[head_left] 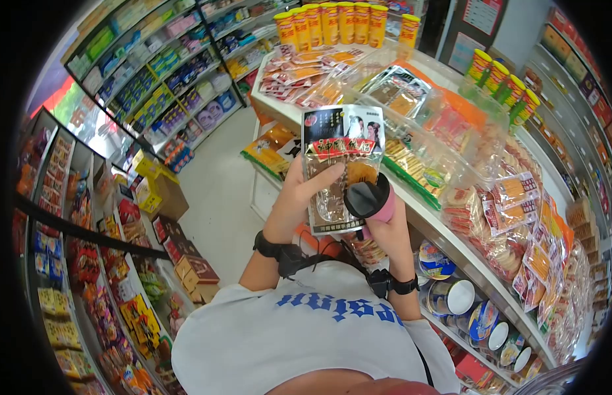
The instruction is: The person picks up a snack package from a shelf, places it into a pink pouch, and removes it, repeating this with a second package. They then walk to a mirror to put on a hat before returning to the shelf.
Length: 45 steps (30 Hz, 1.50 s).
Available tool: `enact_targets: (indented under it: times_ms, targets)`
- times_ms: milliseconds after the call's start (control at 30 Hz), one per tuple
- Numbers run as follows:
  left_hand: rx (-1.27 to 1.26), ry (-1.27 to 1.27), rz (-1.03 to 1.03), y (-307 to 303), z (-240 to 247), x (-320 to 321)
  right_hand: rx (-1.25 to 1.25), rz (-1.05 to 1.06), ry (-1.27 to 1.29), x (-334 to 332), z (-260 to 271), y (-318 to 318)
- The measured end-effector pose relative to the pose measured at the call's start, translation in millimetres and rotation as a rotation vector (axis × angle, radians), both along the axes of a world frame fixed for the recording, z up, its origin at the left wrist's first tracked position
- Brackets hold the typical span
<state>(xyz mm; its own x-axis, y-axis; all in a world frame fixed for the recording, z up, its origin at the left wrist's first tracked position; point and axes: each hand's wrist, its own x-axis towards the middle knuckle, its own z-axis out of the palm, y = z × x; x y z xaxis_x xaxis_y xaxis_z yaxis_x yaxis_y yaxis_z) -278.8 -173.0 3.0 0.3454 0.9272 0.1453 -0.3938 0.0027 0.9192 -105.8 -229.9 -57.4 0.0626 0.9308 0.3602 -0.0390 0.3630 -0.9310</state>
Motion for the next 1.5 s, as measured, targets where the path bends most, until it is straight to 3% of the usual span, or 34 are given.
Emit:
enact_targets:
  times_ms: [100, 233, 267, 300, 400, 467, 533, 567, 633, 733, 800, 833, 867, 933, 1033, 1067, 1100, 1133, 1200, 1300, 1333, 1367, 1400, 1467, 1500]
  targets:
    - [-0.021, -0.084, 0.036, -5.6, 2.6, 2.7, 0.102, -0.018, -0.105, 0.9, -0.7, 1.5]
    - [0.017, -0.139, 0.002, 0.7, 1.2, 5.8, 0.130, -0.394, -0.018, -5.9, 3.3, 2.5]
    - [0.015, -0.164, -0.013, 2.4, -0.5, 6.5, -0.209, -0.406, 0.282, -6.6, 11.5, -7.3]
    - [0.003, -0.167, -0.038, 3.1, -2.4, 6.5, -0.111, -0.446, 0.404, -8.0, 16.9, -5.2]
    - [0.008, -0.124, -0.108, 1.6, -3.1, 10.2, -0.225, -0.441, 0.066, 7.1, -0.6, -12.4]
    - [0.066, -0.032, -0.148, -8.8, -0.2, 25.3, -0.017, -0.364, -0.178, -4.5, -0.6, -15.3]
    - [0.378, 0.113, -0.265, -14.7, -18.4, 30.7, 0.234, -0.293, -0.398, -21.0, 28.1, -13.2]
    - [0.575, 0.181, -0.267, -19.7, -18.6, 30.5, 0.250, -0.306, -0.409, -20.4, 31.8, -11.6]
    - [0.589, 0.262, -0.368, -8.2, 3.7, 28.2, 0.240, -0.319, -0.357, -16.2, 32.8, -6.6]
    - [0.524, 0.309, -0.463, -4.9, -17.6, 33.8, -0.020, -0.308, 0.049, -6.4, 10.0, 7.7]
    - [0.474, 0.333, -0.423, -9.5, -25.5, 39.6, 0.171, -0.379, -0.128, -7.6, 13.9, 12.0]
    - [0.596, 0.502, -0.433, -4.4, -42.3, 34.6, 0.266, -0.424, -0.211, -8.4, 16.4, 14.2]
    - [0.711, 0.672, -0.443, 6.2, -74.9, 24.4, 0.438, -0.415, -0.470, -10.8, 47.9, 5.3]
    - [0.479, 0.463, -0.366, -12.0, -79.6, 7.1, 0.580, -0.364, -0.735, -16.0, 64.9, -2.9]
    - [0.479, 0.546, -0.448, 0.0, -62.4, 24.7, 0.557, -0.395, -0.598, 7.3, 47.6, 15.3]
    - [0.503, 0.462, -0.423, -3.7, -39.1, 34.8, 0.529, -0.440, -0.374, 13.3, 34.3, 26.7]
    - [0.430, 0.411, -0.386, -9.4, -29.2, 40.5, 0.320, -0.416, -0.009, 9.7, 30.5, 24.5]
    - [0.361, 0.359, -0.347, -12.9, -21.5, 45.0, 0.104, -0.413, 0.130, 8.7, 32.2, 19.0]
    - [0.174, 0.356, -0.344, -7.6, -26.0, 45.2, 0.033, -0.414, 0.148, 2.8, 24.8, 15.7]
    - [-0.243, -0.140, -0.237, 5.5, -32.8, 51.3, 0.327, -0.368, -0.345, -11.4, 36.1, 13.7]
    - [-0.214, -0.334, -0.175, -1.4, -26.6, 47.5, 0.422, -0.347, -0.507, -15.3, 47.5, 11.1]
    - [-0.144, -0.521, -0.186, -2.3, -21.9, 49.2, 0.425, -0.148, -0.657, -16.4, 48.2, 6.4]
    - [-0.073, -0.707, -0.194, 0.4, -17.0, 52.0, 0.466, -0.098, -0.741, -25.0, 42.6, 6.4]
    - [-0.057, -0.407, -0.184, 24.1, -17.2, 16.6, 0.480, 0.018, -0.823, -38.3, 39.2, 3.9]
    - [-0.165, -0.513, -0.220, 24.5, -12.0, 18.9, 0.481, -0.052, -0.806, -35.9, 40.8, 6.7]
